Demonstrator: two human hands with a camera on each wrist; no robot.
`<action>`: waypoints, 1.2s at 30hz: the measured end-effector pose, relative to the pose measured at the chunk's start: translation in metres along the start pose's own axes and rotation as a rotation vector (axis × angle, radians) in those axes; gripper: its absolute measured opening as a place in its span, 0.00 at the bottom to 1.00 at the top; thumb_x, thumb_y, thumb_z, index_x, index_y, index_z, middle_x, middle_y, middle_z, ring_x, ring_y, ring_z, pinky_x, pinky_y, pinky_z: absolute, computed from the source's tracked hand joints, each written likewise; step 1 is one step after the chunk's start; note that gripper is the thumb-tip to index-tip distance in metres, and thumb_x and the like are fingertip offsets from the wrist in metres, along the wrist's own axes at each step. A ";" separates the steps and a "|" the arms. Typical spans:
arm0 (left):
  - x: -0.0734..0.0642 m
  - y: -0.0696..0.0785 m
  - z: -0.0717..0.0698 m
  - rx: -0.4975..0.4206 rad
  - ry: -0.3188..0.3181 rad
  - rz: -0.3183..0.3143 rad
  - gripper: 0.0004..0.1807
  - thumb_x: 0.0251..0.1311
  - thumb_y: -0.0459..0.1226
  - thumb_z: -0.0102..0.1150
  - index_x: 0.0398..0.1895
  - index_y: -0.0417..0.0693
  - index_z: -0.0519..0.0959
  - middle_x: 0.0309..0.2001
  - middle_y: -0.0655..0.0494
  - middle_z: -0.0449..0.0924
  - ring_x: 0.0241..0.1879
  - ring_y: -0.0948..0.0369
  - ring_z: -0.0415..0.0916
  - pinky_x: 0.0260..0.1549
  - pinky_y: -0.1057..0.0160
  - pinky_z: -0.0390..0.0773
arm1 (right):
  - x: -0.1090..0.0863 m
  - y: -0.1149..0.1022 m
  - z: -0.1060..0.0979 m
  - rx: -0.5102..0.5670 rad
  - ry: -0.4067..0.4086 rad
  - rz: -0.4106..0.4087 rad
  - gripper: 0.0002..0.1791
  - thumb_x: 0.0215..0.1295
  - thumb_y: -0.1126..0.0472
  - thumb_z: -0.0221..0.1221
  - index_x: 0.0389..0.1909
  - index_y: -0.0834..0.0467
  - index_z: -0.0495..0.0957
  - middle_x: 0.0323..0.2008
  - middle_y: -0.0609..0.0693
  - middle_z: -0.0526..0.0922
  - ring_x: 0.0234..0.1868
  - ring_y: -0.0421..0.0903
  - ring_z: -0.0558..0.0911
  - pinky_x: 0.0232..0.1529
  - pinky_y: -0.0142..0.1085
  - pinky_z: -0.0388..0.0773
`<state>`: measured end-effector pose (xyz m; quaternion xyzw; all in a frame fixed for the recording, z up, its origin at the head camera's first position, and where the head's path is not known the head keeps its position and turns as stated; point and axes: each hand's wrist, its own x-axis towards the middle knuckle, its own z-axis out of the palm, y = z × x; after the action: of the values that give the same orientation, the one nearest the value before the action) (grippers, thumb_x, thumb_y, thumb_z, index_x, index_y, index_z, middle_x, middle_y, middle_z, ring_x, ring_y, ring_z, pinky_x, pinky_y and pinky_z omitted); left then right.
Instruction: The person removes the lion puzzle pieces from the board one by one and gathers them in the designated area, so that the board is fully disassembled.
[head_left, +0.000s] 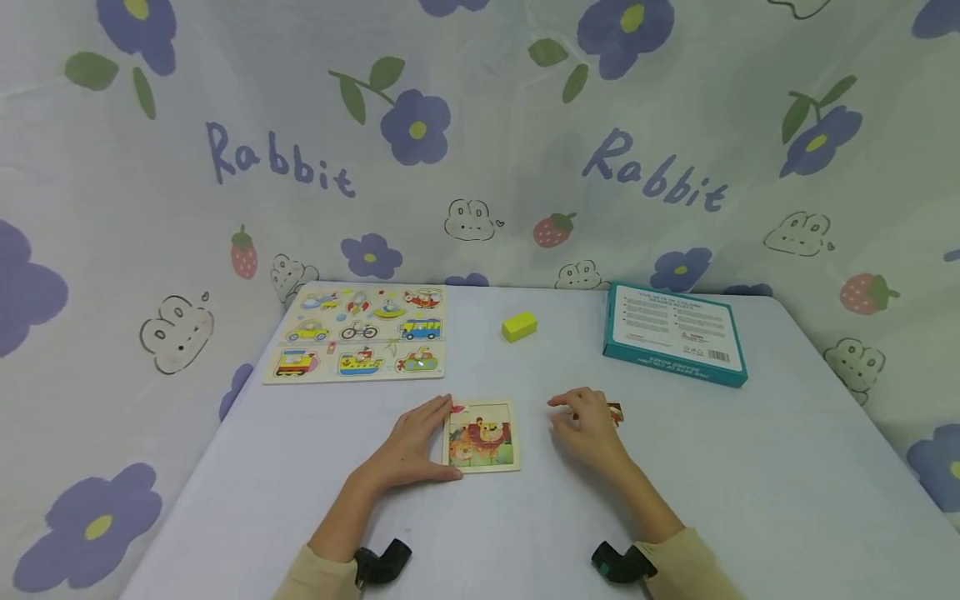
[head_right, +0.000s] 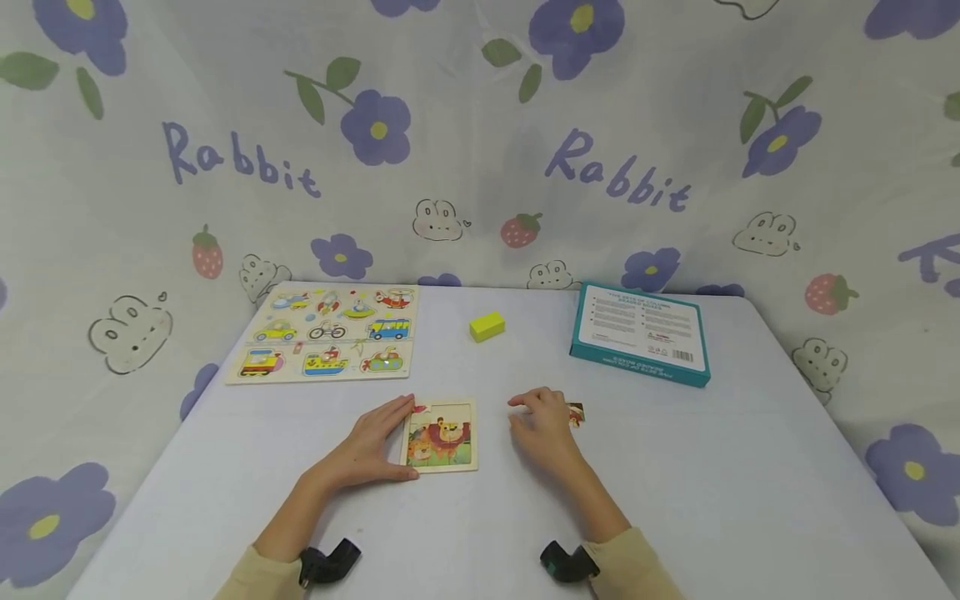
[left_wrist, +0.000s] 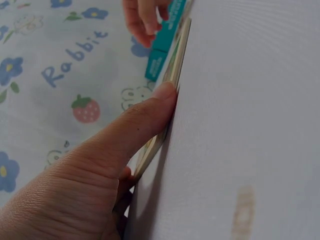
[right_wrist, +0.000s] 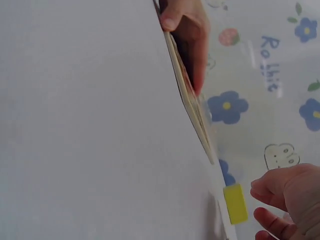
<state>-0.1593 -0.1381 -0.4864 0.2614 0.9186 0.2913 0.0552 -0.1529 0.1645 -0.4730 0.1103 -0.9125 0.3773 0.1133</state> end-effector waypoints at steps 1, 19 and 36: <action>0.001 0.000 0.000 -0.002 0.003 0.002 0.60 0.33 0.63 0.68 0.69 0.45 0.56 0.69 0.53 0.53 0.68 0.55 0.48 0.62 0.49 0.50 | 0.001 -0.005 0.003 -0.007 -0.015 -0.016 0.09 0.51 0.66 0.64 0.35 0.57 0.81 0.36 0.50 0.74 0.39 0.47 0.66 0.36 0.39 0.62; -0.002 -0.001 0.003 -0.017 0.013 -0.027 0.64 0.31 0.65 0.67 0.71 0.46 0.49 0.69 0.51 0.52 0.68 0.55 0.49 0.63 0.51 0.50 | 0.015 -0.045 0.051 -0.061 -0.236 -0.215 0.10 0.57 0.59 0.62 0.40 0.56 0.79 0.40 0.49 0.74 0.44 0.48 0.68 0.44 0.47 0.64; -0.005 -0.008 -0.006 -0.208 0.033 -0.027 0.33 0.60 0.40 0.56 0.68 0.47 0.59 0.67 0.51 0.58 0.67 0.53 0.52 0.62 0.51 0.54 | 0.012 -0.051 0.076 -0.195 -0.181 -0.262 0.10 0.58 0.53 0.60 0.39 0.52 0.79 0.42 0.48 0.71 0.44 0.46 0.65 0.42 0.44 0.60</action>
<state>-0.1599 -0.1491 -0.4863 0.2372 0.8876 0.3884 0.0708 -0.1586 0.0734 -0.4880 0.2502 -0.9290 0.2576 0.0891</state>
